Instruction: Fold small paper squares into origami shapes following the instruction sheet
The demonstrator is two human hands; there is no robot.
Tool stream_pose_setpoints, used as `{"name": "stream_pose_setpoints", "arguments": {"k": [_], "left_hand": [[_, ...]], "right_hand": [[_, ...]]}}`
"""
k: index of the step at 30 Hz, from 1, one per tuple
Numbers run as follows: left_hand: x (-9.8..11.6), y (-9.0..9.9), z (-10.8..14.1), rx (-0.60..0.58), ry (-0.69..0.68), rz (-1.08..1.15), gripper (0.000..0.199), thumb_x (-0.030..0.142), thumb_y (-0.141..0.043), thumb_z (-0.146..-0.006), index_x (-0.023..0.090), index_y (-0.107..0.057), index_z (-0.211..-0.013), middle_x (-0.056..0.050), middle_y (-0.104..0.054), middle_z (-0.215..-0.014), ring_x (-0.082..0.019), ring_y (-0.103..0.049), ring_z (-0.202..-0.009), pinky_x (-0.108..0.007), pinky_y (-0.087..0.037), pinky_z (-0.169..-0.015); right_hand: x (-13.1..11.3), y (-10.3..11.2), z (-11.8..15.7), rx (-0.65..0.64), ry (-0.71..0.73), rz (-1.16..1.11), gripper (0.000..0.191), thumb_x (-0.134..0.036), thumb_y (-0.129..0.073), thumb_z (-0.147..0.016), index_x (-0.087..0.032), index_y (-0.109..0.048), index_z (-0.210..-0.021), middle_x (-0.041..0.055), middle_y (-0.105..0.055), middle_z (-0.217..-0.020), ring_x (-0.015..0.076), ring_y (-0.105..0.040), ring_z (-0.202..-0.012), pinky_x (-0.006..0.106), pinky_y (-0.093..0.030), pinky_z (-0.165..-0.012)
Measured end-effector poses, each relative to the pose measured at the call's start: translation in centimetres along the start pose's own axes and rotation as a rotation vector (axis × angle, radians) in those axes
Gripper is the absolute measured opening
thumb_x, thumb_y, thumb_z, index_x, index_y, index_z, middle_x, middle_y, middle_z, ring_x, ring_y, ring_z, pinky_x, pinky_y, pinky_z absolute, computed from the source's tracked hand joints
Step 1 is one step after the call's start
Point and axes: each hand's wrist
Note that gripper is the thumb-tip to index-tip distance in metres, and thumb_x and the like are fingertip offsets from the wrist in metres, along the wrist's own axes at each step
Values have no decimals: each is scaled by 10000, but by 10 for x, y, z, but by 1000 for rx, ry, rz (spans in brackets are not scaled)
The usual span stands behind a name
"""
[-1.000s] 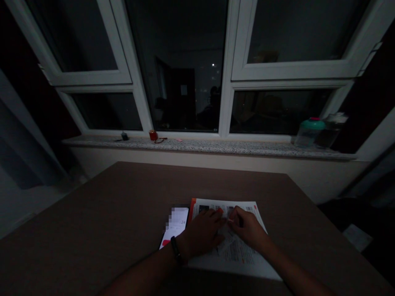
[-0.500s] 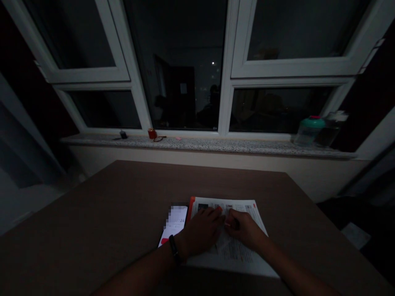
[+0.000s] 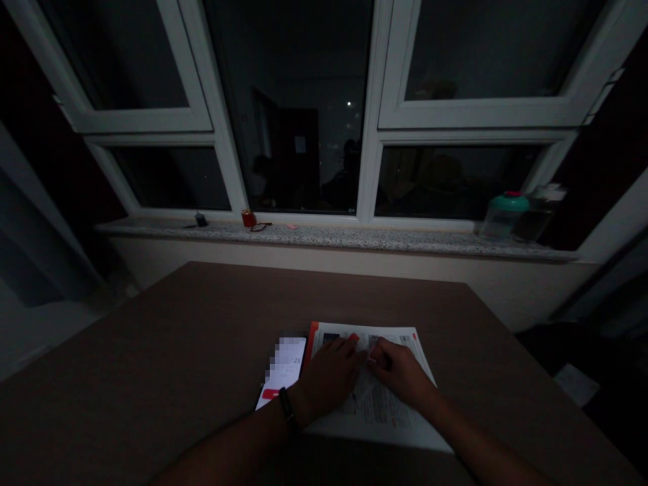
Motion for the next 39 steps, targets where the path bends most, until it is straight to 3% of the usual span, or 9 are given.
{"name": "stream_pose_setpoints", "arguments": {"k": [6,12,16,21,33,39], "left_hand": [[-3,-2,-4,-11,3,18,175,178,-518,-972,204,-602,-1123,-76,-543,-1342,-249,-521,-1151,-409,-443,-998],[-3,0,-3,-17,8,40,141,201,-539,-965,198,-616,-1083,-84,-517,-1374,-256,-514,-1164,-417,-442,-999],[-2,2,1,2,-4,51,268,247,-591,-937,201,-585,-1200,-92,-483,-1419,-272,-473,-1241,-425,-416,-1040],[1,2,2,27,38,-5,350,289,-528,-980,204,-518,-1319,-98,-471,-1442,-269,-466,-1263,-443,-409,-1050],[-1,-2,1,5,25,-85,352,240,-472,-1001,198,-491,-1351,-113,-456,-1452,-282,-476,-1235,-461,-414,-1028],[-2,-8,1,22,21,-68,368,224,-499,-980,193,-480,-1346,-109,-431,-1464,-278,-444,-1270,-446,-392,-1063]], "right_hand": [[-1,-5,0,-50,30,38,167,-160,-616,-761,-214,-472,-694,-50,-524,-635,120,-483,-591,217,-332,-550],[-7,-6,4,-166,59,-53,151,-127,-632,-716,-210,-507,-711,-54,-534,-650,114,-484,-597,208,-334,-542],[-7,-4,5,-117,32,-16,171,-141,-633,-732,-213,-482,-695,-58,-520,-621,115,-476,-575,217,-323,-535],[-2,-5,3,-46,-25,34,163,-162,-620,-760,-219,-478,-704,-65,-498,-577,117,-472,-541,222,-323,-527],[-4,-6,6,-157,-20,44,208,-177,-662,-705,-218,-463,-660,-63,-529,-583,109,-474,-539,216,-295,-504],[1,-8,2,-3,-78,24,189,-169,-623,-750,-221,-457,-675,-59,-524,-571,115,-487,-542,220,-331,-527]]}}
Point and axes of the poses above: each hand's wrist, its own z-axis away from the middle knuckle, its own y-axis out of the back of the hand, x = y × z
